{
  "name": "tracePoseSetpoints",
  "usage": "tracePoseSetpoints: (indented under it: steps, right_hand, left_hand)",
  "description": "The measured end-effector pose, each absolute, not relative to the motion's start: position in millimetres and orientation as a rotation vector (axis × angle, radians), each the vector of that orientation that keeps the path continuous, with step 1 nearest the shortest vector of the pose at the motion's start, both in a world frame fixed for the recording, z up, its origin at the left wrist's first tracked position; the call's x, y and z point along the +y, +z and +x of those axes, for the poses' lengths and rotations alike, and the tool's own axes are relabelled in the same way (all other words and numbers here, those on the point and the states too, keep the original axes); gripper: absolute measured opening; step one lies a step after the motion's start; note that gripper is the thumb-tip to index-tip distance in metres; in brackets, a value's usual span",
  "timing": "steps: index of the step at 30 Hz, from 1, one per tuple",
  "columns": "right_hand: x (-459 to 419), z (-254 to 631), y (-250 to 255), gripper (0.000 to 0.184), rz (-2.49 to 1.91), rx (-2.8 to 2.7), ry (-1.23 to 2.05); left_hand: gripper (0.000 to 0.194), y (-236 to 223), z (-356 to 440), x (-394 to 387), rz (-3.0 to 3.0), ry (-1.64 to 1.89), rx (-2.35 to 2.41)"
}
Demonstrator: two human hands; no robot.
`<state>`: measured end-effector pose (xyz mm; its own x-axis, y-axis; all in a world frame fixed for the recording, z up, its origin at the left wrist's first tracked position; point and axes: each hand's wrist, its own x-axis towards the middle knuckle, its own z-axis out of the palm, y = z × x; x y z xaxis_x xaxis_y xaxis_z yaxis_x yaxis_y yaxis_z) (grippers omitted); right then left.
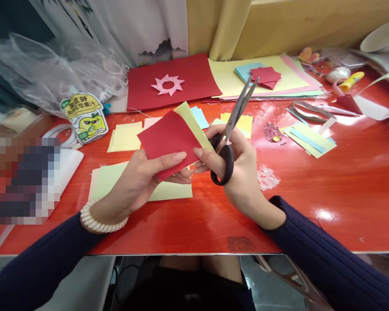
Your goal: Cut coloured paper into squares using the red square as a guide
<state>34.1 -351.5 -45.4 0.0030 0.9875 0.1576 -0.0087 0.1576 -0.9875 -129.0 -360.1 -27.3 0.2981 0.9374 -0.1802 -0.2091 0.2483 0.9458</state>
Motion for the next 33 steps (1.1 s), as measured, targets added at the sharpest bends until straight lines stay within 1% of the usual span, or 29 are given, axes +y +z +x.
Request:
tracePoseSetpoints:
  steps: [3,6,9,12,14,19,23,33]
  right_hand:
    - [-348,38,-46,0.021,-1.032,-1.31,1.186]
    - [-340,50,-46,0.02,-1.026,-1.405,1.244]
    - [-333,66,-42,0.023,-1.015,-1.597,1.308]
    - [-332,72,-35,0.026,-1.125,-1.854,1.307]
    - [-335,69,-30,0.028,-1.223,-1.932,1.277]
    - [-344,54,-26,0.033,-1.345,-1.914,1.303]
    - [-345,52,-25,0.033,-1.341,-1.856,1.311]
    - [-347,50,-25,0.034,-1.355,-1.81,1.3]
  left_hand:
    - [0.027,-30,-130,-360,1.068,0.969,0.976]
    - [0.027,-29,-131,-356,1.142,1.053,1.04]
    - [0.028,-28,-135,-349,1.175,1.161,1.102]
    - [0.028,-28,-139,-343,1.175,1.252,1.133]
    - [0.029,-27,-142,-341,1.172,1.276,1.157]
    - [0.029,-27,-141,-343,1.165,1.244,1.189]
    - [0.026,-29,-138,-346,1.161,1.209,1.143]
    - [0.026,-31,-136,-347,1.16,1.205,1.116]
